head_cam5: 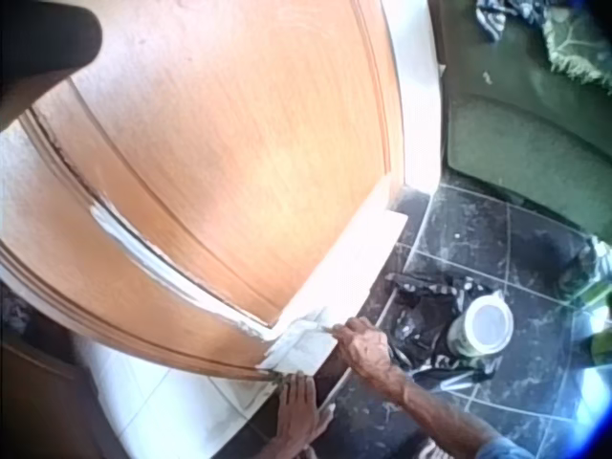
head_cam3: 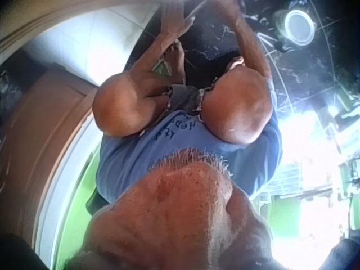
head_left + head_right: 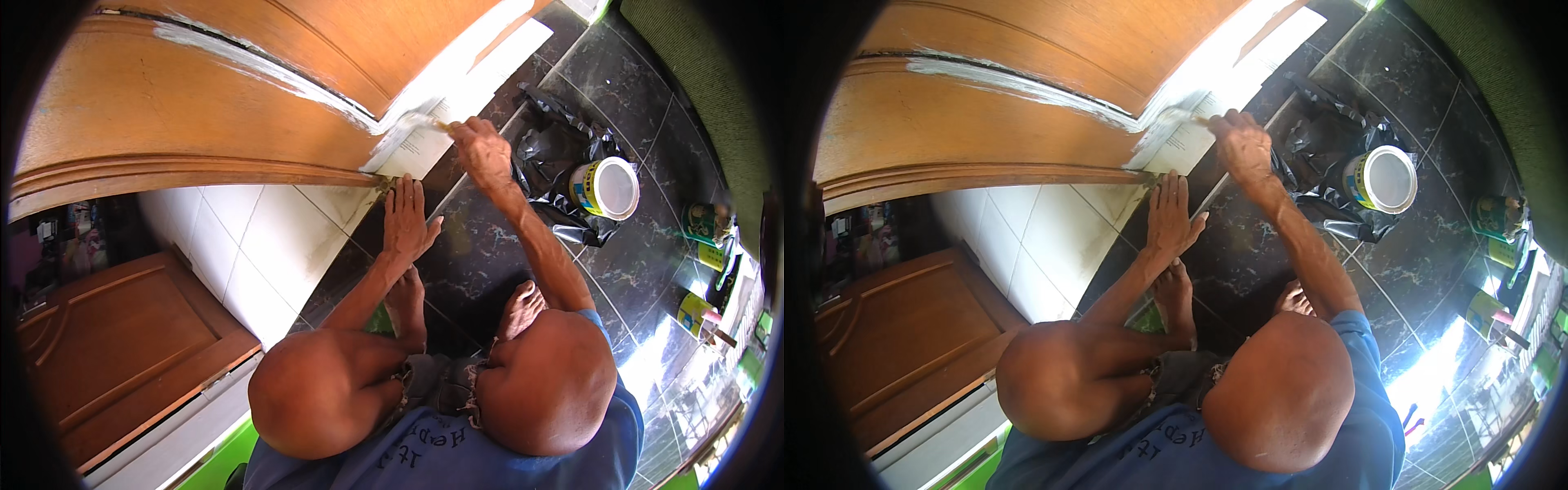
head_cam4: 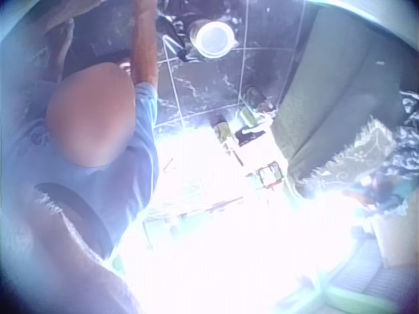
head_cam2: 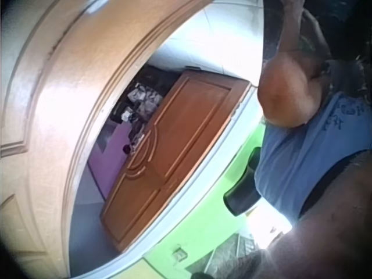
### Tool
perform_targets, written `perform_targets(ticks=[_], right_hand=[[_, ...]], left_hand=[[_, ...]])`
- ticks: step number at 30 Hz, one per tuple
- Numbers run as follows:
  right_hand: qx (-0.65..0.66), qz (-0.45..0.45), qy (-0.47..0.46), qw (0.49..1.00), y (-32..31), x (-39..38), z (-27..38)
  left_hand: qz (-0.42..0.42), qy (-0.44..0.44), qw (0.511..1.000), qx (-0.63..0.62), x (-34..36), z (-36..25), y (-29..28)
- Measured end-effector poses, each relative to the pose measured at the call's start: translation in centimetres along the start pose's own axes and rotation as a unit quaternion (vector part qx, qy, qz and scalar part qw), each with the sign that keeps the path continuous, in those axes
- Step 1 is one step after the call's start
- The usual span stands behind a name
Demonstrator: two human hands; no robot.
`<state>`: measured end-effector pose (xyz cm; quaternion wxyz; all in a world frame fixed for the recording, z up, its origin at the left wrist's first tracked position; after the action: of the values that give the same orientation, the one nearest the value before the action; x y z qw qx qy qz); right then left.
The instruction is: The person paints the lower edge of a wooden door frame white using a paintbrush and a small paint can. They repeatedly dip the brush into the paint and apply it to the trim, working along the bottom edge and corners.
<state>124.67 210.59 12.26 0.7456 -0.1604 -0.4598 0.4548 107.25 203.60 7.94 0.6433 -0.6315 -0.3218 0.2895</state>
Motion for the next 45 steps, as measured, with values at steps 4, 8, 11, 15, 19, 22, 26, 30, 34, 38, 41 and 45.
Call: perform_targets(ticks=[4, 8, 11, 15, 19, 22, 26, 30, 34, 38, 41, 45], right_hand=[[-0.002, 0.061, 0.082, 0.995, -2.6, -0.2, -0.7], [0.183, 0.220, 0.215, 0.934, -0.2, -3.1, -1.1], [0.335, 0.317, 0.214, 0.861, 2.5, -4.8, -0.7], [0.335, 0.354, 0.113, 0.866, 3.6, -4.3, 0.9], [0.216, 0.301, 0.012, 0.929, 3.2, -2.8, 2.2], [0.130, 0.258, 0.001, 0.957, 3.1, -0.7, 1.8], [0.083, 0.162, 0.041, 0.982, 1.2, 0.1, -2.0], [0.103, 0.187, 0.040, 0.976, -0.3, -1.1, -1.1], [0.132, 0.209, -0.027, 0.969, -0.2, -1.1, 2.2], [0.097, 0.261, -0.062, 0.958, 2.2, -1.4, 3.5], [0.083, 0.283, -0.076, 0.952, 3.0, -1.1, 4.4], [0.082, 0.252, -0.086, 0.960, 4.2, -1.1, 5.3]], left_hand=[[-0.019, -0.008, 0.999, -0.037, -0.1, 0.2, -0.3], [-0.003, -0.017, 0.999, -0.049, -0.1, 0.4, 0.4], [0.017, -0.014, 0.999, -0.042, 0.0, 0.3, 0.9], [0.021, -0.008, 0.999, -0.030, 0.1, 0.1, 0.6], [-0.001, 0.003, 1.000, -0.021, 0.0, -0.1, 0.4], [0.017, 0.000, 1.000, -0.008, -0.1, 0.0, 0.5], [0.012, -0.002, 1.000, -0.014, 0.1, -0.1, 0.4], [0.008, -0.012, 1.000, -0.016, -0.3, 0.2, 0.3], [0.013, -0.012, 1.000, -0.007, 0.0, 0.2, 0.5], [0.019, -0.015, 1.000, -0.016, 0.0, 0.3, 0.5], [0.013, -0.016, 1.000, -0.020, -0.1, 0.3, 0.3], [0.009, -0.017, 0.999, -0.025, -0.1, 0.1, 0.3]])
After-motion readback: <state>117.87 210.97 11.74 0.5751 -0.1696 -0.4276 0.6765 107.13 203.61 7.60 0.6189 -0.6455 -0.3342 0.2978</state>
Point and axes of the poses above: each hand's wrist, its own x-axis towards the middle knuckle, its own y-axis out of the palm, z = x × y, the point moved 8 cm from there along x, towards the middle knuckle, and after that the axes turned 7 degrees about -z, right-handed, at the moved point
